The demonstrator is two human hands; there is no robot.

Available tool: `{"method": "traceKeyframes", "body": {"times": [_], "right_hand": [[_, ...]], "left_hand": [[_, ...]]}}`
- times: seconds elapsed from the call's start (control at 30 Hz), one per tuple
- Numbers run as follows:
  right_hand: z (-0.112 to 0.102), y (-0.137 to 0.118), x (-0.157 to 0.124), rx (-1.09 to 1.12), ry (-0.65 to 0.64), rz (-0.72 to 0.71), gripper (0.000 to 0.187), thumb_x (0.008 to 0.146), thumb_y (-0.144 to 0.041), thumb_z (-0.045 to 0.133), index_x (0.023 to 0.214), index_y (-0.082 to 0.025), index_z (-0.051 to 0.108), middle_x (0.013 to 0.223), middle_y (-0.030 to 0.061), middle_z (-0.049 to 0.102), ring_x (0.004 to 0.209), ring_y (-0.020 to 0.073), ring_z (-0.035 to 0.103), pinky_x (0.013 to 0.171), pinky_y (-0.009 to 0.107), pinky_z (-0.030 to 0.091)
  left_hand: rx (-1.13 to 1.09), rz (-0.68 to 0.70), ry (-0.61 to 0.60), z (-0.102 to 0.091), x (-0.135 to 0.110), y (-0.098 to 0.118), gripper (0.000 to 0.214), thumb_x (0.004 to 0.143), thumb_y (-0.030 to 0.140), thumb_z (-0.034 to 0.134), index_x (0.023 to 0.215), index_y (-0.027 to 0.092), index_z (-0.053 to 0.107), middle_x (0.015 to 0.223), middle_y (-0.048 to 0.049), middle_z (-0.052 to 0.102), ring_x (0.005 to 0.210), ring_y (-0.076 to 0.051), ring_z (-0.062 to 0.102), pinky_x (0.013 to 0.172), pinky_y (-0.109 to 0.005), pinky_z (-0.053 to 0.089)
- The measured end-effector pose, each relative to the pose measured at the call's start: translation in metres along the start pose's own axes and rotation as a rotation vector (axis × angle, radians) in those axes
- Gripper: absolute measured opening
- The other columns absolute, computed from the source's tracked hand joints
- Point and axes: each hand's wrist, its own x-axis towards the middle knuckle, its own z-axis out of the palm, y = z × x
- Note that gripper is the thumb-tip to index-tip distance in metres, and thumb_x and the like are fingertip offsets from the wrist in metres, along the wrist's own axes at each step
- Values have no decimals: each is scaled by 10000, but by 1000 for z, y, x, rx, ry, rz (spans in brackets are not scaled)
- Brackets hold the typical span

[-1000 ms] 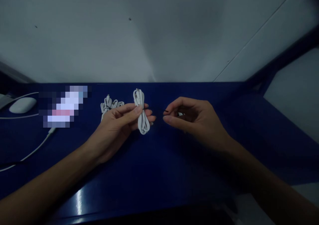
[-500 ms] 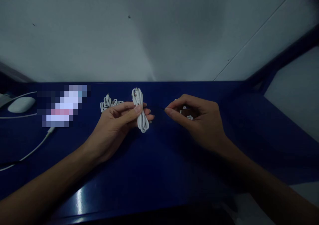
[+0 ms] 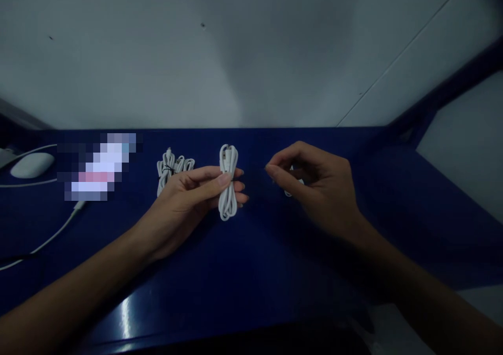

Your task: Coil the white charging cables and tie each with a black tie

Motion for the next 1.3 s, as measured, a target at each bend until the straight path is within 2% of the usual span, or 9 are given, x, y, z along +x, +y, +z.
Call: {"method": "traceKeyframes", "body": {"times": [0.3, 0.43, 0.6, 0.7, 0.8, 1.07, 1.3], "right_hand": [[1, 3, 0, -20, -50, -59, 100, 1062, -371, 802, 993, -300, 800, 965, 31, 768, 837, 220, 710, 711, 380, 580], [1, 5, -1, -51, -56, -98, 76, 1082, -370, 777, 1037, -322, 814, 1017, 35, 785, 874, 234, 719, 752, 405, 589], [0, 5, -2, -64, -53, -90, 99, 1066, -356, 791, 985, -309, 821, 964, 39, 769, 793, 221, 664, 683, 383, 544], [0, 3, -2, 40, -99, -5, 130, 1034, -331, 823, 916, -280, 804, 877, 19, 733, 750, 189, 637, 629, 333, 513], [0, 3, 1, 216, -201, 142, 164, 1004, -309, 845, 861, -249, 789, 767, -11, 689, 643, 144, 591, 557, 286, 467], [2, 5, 7, 626, -417, 538, 217, 931, -375, 894, 855, -187, 816, 605, -55, 571, 503, 86, 453, 433, 209, 341], [8, 8, 2, 810, -541, 660, 136, 941, -337, 898, 940, -208, 856, 674, -57, 600, 521, 63, 432, 438, 176, 310]], "left_hand": [[-2, -44, -50, 0, -2, 1, 193, 1004, 335, 878, 1115, 180, 905, 1000, -75, 887, 890, -156, 854, 864, -176, 661], [7, -70, -74, -2, -2, 0, 188, 1025, 344, 853, 1127, 193, 898, 1038, -86, 891, 915, -181, 866, 878, -213, 675], [2, -73, -73, -6, -1, -3, 186, 1025, 347, 852, 1140, 207, 895, 1097, -109, 895, 975, -205, 873, 890, -231, 676], [-4, -46, -56, -7, 0, -4, 168, 1021, 350, 857, 1115, 217, 898, 1088, -96, 900, 1012, -201, 869, 900, -213, 662], [11, -31, -32, -7, -1, -5, 151, 1018, 348, 862, 1100, 226, 900, 1048, -71, 902, 1036, -194, 863, 924, -208, 652], [36, 77, 55, -1, -1, -5, 139, 980, 347, 903, 1050, 228, 905, 986, -51, 896, 965, -175, 843, 1004, -237, 626], [10, 117, 87, 1, 1, -3, 163, 949, 373, 933, 1033, 235, 915, 1001, -49, 892, 993, -179, 836, 961, -226, 645]]}}
